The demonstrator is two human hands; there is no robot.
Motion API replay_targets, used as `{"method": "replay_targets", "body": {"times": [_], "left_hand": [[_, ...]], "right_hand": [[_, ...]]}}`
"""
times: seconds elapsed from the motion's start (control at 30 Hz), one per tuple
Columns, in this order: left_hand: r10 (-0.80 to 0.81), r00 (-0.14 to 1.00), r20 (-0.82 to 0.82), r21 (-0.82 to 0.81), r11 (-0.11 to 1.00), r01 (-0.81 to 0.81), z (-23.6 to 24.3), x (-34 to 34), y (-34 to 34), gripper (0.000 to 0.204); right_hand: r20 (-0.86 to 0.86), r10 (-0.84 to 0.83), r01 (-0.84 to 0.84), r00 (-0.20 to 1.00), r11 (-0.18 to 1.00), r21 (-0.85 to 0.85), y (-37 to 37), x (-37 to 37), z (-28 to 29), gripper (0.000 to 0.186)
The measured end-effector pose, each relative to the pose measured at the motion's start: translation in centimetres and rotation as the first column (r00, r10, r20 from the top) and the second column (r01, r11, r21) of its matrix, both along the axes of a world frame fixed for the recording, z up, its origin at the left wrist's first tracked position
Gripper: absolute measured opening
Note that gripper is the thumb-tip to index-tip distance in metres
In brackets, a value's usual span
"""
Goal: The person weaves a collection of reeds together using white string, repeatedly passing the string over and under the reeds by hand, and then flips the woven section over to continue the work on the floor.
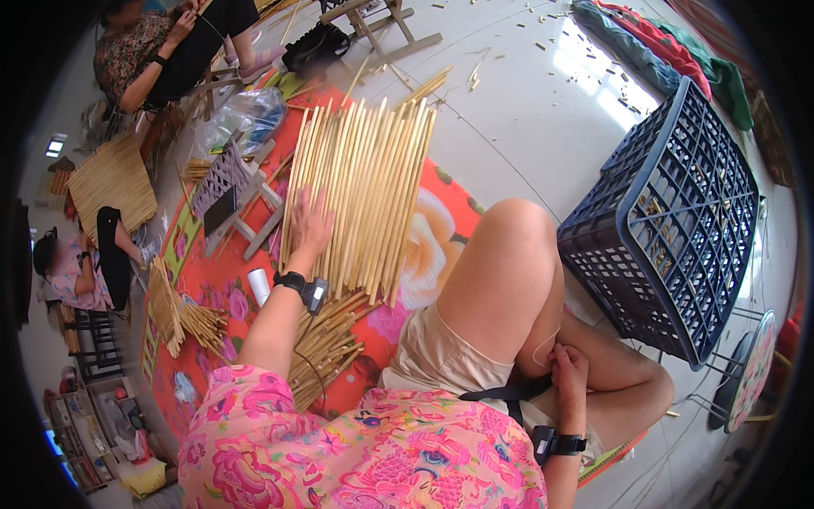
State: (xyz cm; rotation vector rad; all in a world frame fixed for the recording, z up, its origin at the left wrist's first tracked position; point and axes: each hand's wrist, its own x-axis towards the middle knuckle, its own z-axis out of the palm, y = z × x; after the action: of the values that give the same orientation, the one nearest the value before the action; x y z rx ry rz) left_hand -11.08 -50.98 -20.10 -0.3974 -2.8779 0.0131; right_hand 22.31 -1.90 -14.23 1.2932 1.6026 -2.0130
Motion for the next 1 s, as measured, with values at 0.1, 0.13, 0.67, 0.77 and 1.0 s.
{"method": "replay_targets", "body": {"times": [0.1,0.13,0.67,0.77,1.0], "left_hand": [[0.232,0.948,0.217,-0.088,0.972,-0.218,-0.2,0.1,2.7,0.068],[0.291,0.911,0.293,-0.082,0.957,-0.28,-0.6,-0.2,2.4,0.07],[0.382,0.824,0.418,-0.125,0.923,-0.364,0.3,-6.4,2.9,0.073],[0.423,0.804,0.417,-0.125,0.903,-0.411,1.1,-8.1,3.7,0.071],[0.436,0.807,0.397,-0.096,0.895,-0.436,0.8,-11.3,2.7,0.07]], "right_hand": [[-0.031,0.005,-0.004,1.0,0.999,0.041,0.1,0.4,-0.2,0.029],[-0.024,0.001,0.0,1.0,0.999,0.046,0.0,0.3,-0.1,0.029],[0.023,-0.02,0.02,1.0,1.0,0.009,-0.2,-0.1,0.7,0.028],[0.02,-0.021,0.021,1.0,1.0,0.006,0.1,0.1,0.4,0.028],[0.04,0.006,-0.008,0.999,0.999,0.047,-0.1,0.0,0.6,0.026]]}}
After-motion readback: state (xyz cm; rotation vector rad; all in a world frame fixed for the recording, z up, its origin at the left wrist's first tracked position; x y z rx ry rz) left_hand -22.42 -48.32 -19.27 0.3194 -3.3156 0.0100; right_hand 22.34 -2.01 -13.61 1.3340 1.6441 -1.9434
